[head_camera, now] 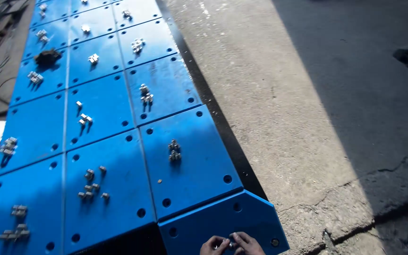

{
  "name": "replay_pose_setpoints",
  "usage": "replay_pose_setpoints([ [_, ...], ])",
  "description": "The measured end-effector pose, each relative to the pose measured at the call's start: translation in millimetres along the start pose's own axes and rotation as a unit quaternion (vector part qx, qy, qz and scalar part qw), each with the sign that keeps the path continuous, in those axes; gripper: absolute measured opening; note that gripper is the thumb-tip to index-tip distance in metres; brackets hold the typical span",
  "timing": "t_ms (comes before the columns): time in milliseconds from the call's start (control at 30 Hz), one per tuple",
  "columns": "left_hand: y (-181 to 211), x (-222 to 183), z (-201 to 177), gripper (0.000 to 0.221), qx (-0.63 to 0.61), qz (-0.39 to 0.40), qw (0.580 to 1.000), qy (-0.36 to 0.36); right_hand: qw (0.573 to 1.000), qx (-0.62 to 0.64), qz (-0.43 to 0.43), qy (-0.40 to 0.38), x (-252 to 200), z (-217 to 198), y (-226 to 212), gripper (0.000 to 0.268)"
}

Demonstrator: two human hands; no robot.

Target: The recorder is installing blue protective plates onto a machinery frame by positioning the plates and inserting bolts.

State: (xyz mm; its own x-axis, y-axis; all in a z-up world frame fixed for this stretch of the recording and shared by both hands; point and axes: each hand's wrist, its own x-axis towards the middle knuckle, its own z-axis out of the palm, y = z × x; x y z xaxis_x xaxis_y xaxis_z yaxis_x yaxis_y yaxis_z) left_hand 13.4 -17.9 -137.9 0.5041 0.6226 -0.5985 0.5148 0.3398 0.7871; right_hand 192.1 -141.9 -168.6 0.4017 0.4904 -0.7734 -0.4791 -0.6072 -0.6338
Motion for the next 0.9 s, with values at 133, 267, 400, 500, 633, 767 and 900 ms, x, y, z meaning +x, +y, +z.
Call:
replay_pose_setpoints([
  [133,95.9,-38.3,6.9,0.031,-0.057,-0.027,0.998,0.022,0.979,0.157,0.009,-0.132,-39.6,1.1,-39.2,0.039],
  [267,121.3,-55.1,3.0,0.033,-0.086,0.003,0.995,0.045,0.962,0.211,-0.035,-0.170,-64.5,10.5,-65.4,0.042],
  [400,109.3,-61.6,2.3,0.035,-0.096,0.050,0.994,0.030,0.959,0.243,-0.008,-0.150,-76.4,11.6,-59.6,0.039],
  [500,141.9,-83.9,-9.4,0.038,-0.035,0.035,0.999,-0.009,0.933,0.305,-0.016,-0.189,-74.8,7.7,-58.3,0.039],
  [633,135.0,-87.8,-12.0,0.042,-0.047,-0.001,0.999,-0.022,0.929,0.346,-0.044,-0.121,-61.4,-4.0,-67.5,0.033],
  [767,106.7,-85.0,-19.2,0.044,-0.062,-0.036,0.997,0.007,0.940,0.317,-0.120,0.042,-43.9,-7.3,-90.1,0.030],
  [900,110.9,-91.7,-34.8,0.044,-0.050,-0.063,0.997,0.005,0.950,0.215,-0.159,0.159,-44.6,9.9,-126.1,0.032],
])
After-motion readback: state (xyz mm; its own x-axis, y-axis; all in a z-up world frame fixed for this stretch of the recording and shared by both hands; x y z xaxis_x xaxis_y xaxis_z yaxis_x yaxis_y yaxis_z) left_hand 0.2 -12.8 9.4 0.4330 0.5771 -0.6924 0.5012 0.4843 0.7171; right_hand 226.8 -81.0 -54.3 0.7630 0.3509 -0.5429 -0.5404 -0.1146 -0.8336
